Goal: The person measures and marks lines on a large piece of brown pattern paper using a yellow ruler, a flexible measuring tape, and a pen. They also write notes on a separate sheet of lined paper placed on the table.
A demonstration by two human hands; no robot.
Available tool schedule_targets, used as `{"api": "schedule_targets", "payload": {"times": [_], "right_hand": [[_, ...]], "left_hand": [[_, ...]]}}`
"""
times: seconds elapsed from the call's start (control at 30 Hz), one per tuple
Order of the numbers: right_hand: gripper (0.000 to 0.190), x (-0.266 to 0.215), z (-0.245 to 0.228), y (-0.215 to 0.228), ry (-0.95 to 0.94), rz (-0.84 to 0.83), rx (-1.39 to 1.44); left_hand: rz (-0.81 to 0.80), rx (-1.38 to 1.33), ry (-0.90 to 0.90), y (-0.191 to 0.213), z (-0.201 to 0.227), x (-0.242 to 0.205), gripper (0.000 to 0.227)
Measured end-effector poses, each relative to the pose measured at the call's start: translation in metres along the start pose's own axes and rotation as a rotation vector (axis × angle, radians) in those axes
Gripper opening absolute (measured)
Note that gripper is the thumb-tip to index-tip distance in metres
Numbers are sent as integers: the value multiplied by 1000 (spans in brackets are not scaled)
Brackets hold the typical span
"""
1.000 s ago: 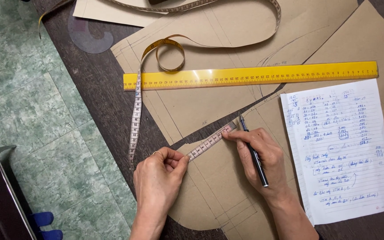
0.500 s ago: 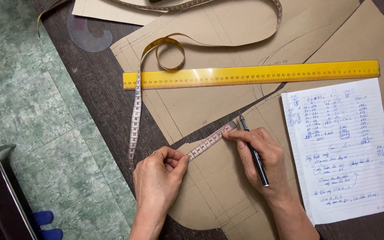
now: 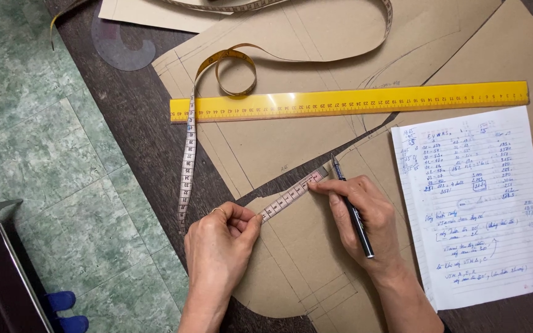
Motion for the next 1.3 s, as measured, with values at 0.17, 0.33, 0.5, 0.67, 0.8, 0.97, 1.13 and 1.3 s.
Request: {"api": "schedule_targets", "payload": {"times": [0.17,0.33,0.5,0.67,0.8,0.97,1.13,1.3], "right_hand": [[20,0,0,0,22,3,-5],[21,-1,1,-1,11,-1,-9],[20,0,0,0,0,5,5],[20,0,0,0,13,5,1],[20,-1,1,0,7,4,-1],[20,-1,2,-1,10,9,-3],[20,-1,2,-1,5,9,8],[20,0,1,-1,18,4,-8]], "left_hand": [[4,14,12,1,1,-1,12],[-1,11,34,2,2,-3,11],[6,6,19,3,2,-4,12],[7,3,27,3,3,-4,13],[9,3,31,2,1,-4,12],[13,15,16,1,0,-2,13],[2,3,36,2,1,-4,12],[21,-1,12,1,0,-3,11]]}}
Point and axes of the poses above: each hand's wrist, its own x-axis towards the middle knuckle, its own y-axis out of the back of the hand, z = x × y, the point moved 8 cm from there along x, towards the middle knuckle, and after that the axes turned 8 degrees about -z, right-handed, at the moved point
